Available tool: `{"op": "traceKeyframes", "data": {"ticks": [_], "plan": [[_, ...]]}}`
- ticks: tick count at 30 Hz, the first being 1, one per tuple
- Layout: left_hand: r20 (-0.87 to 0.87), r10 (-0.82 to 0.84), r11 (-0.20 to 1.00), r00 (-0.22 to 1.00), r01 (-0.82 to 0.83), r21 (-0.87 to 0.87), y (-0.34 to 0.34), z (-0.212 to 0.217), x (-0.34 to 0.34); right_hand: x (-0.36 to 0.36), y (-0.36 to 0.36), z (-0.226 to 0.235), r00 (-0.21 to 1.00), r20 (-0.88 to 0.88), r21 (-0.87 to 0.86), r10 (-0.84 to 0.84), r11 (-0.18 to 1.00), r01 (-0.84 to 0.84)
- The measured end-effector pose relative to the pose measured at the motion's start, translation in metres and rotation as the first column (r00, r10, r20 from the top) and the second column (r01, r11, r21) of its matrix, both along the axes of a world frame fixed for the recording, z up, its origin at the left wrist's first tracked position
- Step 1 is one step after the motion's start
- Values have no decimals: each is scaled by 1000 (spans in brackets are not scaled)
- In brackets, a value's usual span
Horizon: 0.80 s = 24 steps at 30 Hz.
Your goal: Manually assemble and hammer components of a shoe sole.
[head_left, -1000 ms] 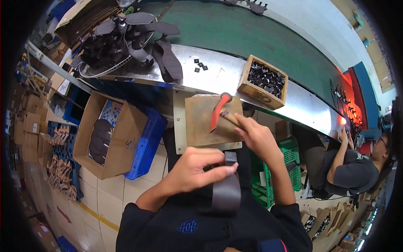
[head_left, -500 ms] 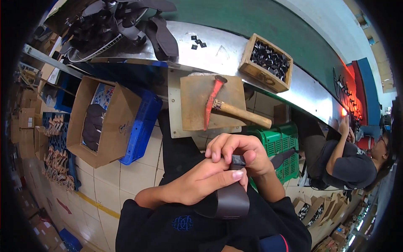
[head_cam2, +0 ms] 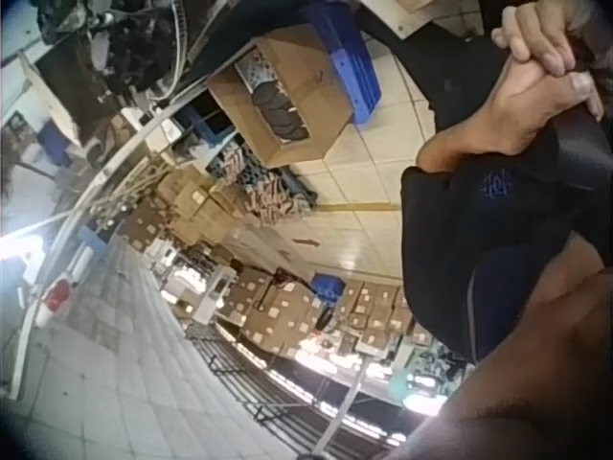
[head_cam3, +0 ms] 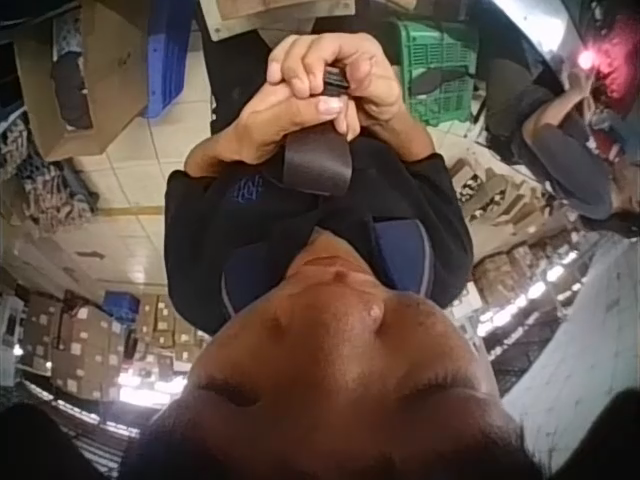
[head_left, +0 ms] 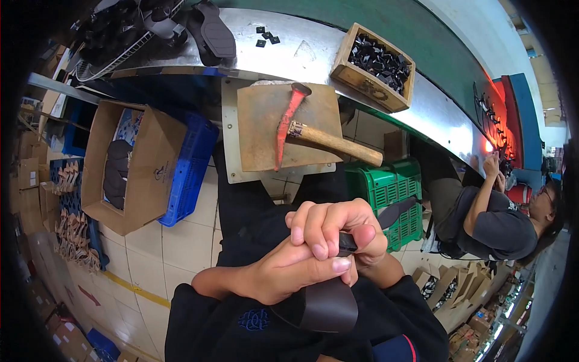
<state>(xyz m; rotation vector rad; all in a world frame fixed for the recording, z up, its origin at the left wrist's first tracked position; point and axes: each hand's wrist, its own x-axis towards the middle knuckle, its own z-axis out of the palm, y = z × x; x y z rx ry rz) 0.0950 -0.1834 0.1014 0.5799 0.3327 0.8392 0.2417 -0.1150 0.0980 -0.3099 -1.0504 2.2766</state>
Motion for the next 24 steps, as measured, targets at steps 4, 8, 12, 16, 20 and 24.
{"op": "traceKeyframes", "data": {"ticks": [4, 8, 12, 16, 20, 24], "plan": [[1, -6, 1000, 1000, 6, 2, 4, 3, 3, 4, 1, -7, 997, -77, 23, -4, 1000, 6], [44, -35, 999, 998, 36, -34, 11, -2, 3, 6, 1, -9, 998, -49, 5, -36, 999, 37], [115, -6, 982, 993, 28, -189, 14, -1, 5, 8, 4, -8, 990, 85, 79, -111, 991, 104], [200, 9, 981, 980, 30, -192, 13, 3, 11, 7, -2, -8, 994, -25, -69, -109, 992, 107], [127, -42, 992, 991, 56, -110, 12, 1, 14, 16, 3, -5, 998, -20, 17, -66, 998, 67], [62, -33, 997, 998, 37, -67, 14, -6, 17, 19, 9, -10, 998, -52, 3, -41, 999, 41]]}}
